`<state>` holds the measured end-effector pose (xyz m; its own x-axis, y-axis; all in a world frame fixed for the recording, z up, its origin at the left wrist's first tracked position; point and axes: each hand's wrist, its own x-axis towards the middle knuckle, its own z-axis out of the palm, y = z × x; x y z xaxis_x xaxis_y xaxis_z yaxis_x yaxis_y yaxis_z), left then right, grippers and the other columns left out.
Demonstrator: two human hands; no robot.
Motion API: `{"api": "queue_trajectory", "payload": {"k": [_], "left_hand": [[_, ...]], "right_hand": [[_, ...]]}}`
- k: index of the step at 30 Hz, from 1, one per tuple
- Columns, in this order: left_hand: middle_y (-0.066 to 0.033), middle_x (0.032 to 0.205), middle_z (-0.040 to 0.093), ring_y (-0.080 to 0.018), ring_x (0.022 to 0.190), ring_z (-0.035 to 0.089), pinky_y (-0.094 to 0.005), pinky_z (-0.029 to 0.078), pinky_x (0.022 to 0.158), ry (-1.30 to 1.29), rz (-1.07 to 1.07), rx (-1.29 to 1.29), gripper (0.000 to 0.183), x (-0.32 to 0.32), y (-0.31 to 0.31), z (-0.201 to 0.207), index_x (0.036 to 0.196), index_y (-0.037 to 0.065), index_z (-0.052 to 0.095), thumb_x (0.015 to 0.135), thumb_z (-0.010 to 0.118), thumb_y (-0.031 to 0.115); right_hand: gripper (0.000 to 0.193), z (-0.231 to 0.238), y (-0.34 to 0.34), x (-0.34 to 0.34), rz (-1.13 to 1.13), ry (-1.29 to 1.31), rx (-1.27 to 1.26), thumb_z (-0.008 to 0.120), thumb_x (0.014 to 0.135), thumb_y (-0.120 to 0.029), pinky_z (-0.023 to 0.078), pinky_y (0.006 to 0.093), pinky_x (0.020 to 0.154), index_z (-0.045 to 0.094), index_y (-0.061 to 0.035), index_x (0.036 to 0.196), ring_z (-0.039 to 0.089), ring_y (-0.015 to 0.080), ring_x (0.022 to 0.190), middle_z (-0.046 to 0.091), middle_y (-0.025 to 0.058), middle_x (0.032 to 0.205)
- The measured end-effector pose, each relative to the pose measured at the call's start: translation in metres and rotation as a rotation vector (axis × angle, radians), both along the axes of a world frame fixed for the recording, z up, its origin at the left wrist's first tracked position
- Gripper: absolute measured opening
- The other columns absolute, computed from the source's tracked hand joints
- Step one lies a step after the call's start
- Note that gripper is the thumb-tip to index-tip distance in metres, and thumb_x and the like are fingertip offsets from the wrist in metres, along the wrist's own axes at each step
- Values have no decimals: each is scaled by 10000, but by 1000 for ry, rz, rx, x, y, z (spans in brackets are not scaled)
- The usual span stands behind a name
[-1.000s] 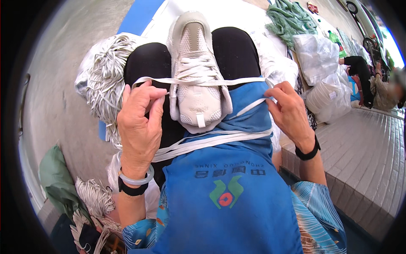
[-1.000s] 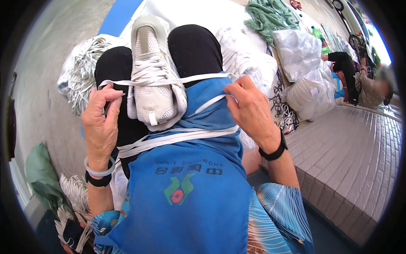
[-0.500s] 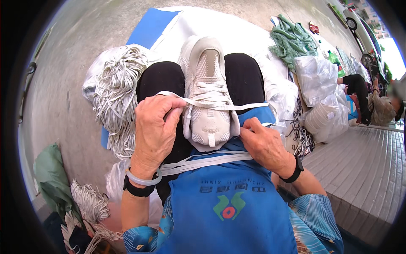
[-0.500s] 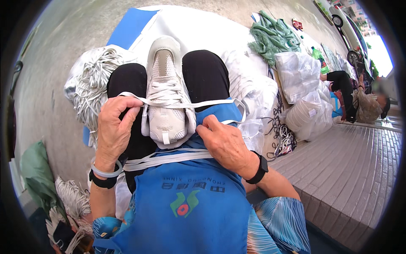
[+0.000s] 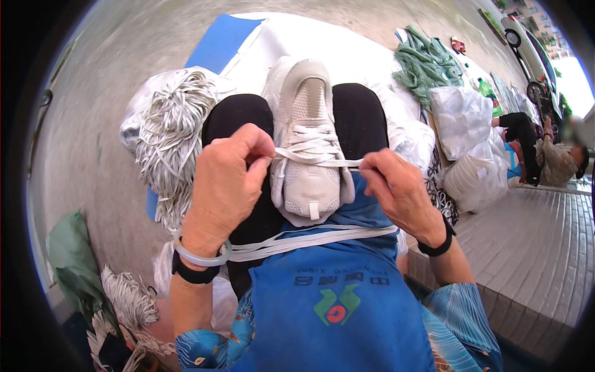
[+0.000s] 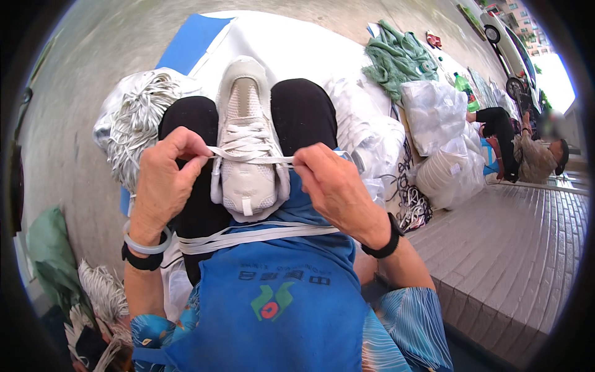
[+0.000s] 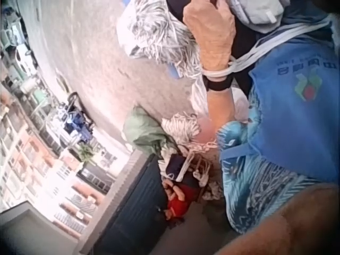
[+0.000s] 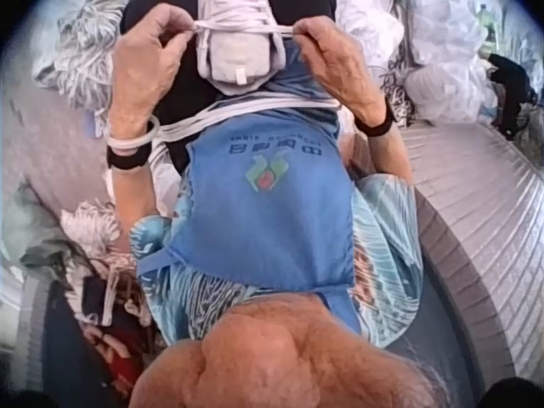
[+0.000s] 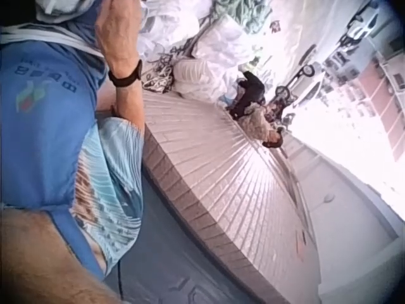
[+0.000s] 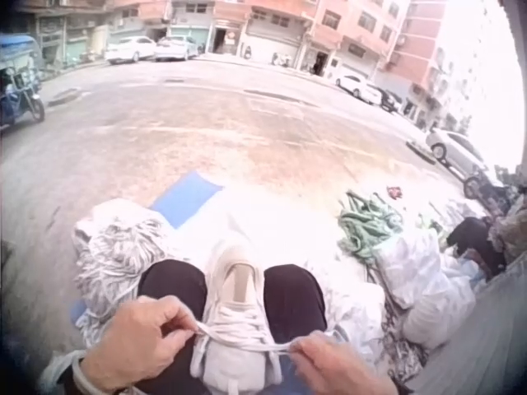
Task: Lace a white sneaker while sitting down.
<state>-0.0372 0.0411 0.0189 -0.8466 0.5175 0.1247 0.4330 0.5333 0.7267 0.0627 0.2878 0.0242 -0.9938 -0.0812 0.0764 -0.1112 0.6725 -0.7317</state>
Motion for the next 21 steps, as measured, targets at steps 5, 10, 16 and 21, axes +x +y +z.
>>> {"api": "queue_trajectory", "payload": {"k": [5,10,16,21], "left_hand": [[-47,750,653,-120,708,630,-251,490,684,-242,72,117,109,-1,4,8,842,1,606,761,635,-64],[-103,730,642,-185,693,652,-272,498,645,130,-112,-57,114,-6,7,8,869,-1,604,772,643,-47],[10,797,629,-62,742,595,-212,480,688,-447,116,195,85,-6,4,-2,889,-4,599,840,668,-5],[-20,833,642,-101,753,587,-244,472,685,-107,169,46,104,10,3,-7,885,2,677,841,722,85]], "right_hand": [[68,-5,-1,-20,28,67,32,597,879,-16,470,401,675,568,-8,940,588,350,763,568,156,831],[25,-3,6,-19,4,87,-9,583,917,-14,484,267,530,582,-7,940,615,148,602,596,86,827],[67,-9,0,-18,8,100,-49,600,877,-31,485,383,647,569,9,921,606,333,733,593,163,831],[71,-10,-1,-26,-64,3,-214,577,906,-49,495,333,569,572,22,901,625,248,613,607,142,758]]}}
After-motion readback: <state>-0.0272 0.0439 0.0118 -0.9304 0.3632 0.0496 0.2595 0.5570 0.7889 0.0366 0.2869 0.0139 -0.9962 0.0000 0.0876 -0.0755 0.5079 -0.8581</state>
